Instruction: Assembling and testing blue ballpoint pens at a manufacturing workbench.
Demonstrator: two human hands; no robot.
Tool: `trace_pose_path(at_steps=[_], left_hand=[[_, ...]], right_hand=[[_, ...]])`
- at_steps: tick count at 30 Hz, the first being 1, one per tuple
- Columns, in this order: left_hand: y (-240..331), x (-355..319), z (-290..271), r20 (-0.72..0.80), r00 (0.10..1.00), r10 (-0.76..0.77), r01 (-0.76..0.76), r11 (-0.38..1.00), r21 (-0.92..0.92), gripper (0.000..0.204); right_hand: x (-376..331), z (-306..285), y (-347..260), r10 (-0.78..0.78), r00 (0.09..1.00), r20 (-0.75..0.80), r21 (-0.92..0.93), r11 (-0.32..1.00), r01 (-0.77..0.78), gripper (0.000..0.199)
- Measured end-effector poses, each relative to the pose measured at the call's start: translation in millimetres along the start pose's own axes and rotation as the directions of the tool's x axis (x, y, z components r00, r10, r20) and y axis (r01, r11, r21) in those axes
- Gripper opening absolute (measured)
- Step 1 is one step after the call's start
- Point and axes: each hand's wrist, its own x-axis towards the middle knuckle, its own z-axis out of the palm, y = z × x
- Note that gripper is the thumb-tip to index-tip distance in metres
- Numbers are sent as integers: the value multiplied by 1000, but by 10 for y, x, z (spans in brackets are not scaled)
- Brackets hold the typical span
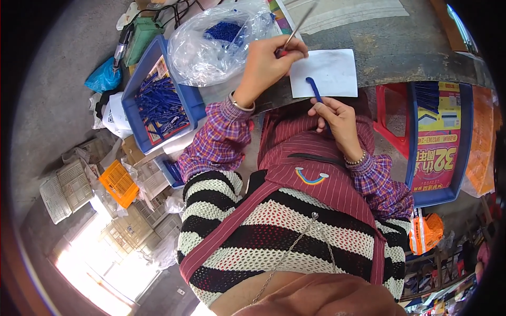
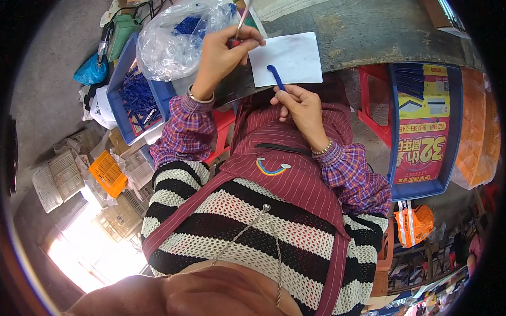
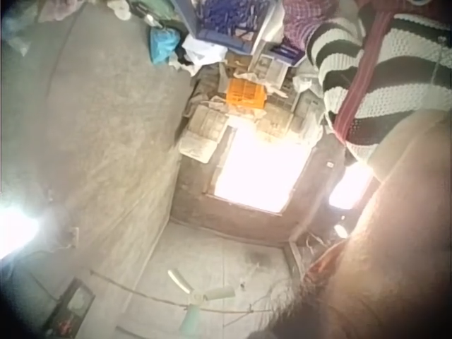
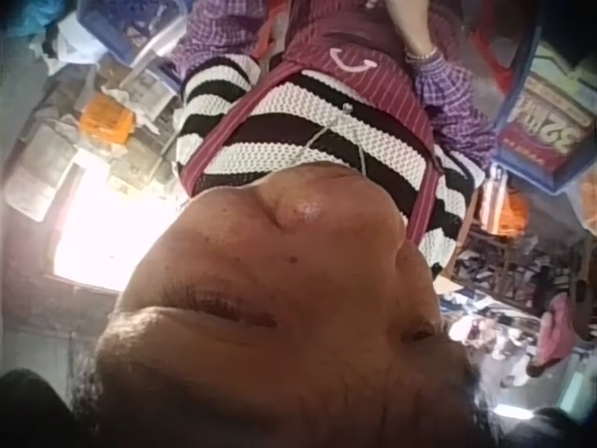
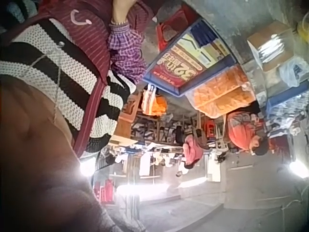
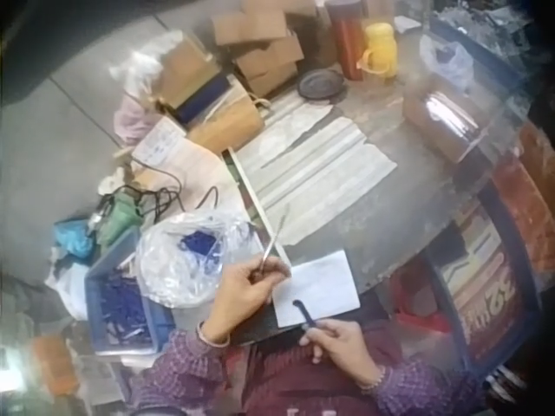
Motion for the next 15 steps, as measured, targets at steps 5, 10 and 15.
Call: trace_pose_path(at_steps=[5, 10, 15], left_hand=[[-102, 102, 28, -83, 966, 245, -182, 874, 451, 13], [-119, 20, 0, -72, 968, 241, -179, 859, 481, 13], [-91, -18, -40, -62, 971, 229, -184, 893, 411, 11]], right_hand=[[-37, -2, -10, 17, 1000, 5, 17, 1000, -17, 24], [-55, -22, 23, 26, 999, 26, 34, 999, -27, 24], [-42, -17, 20, 19, 1000, -5, 47, 999, -19, 22]])
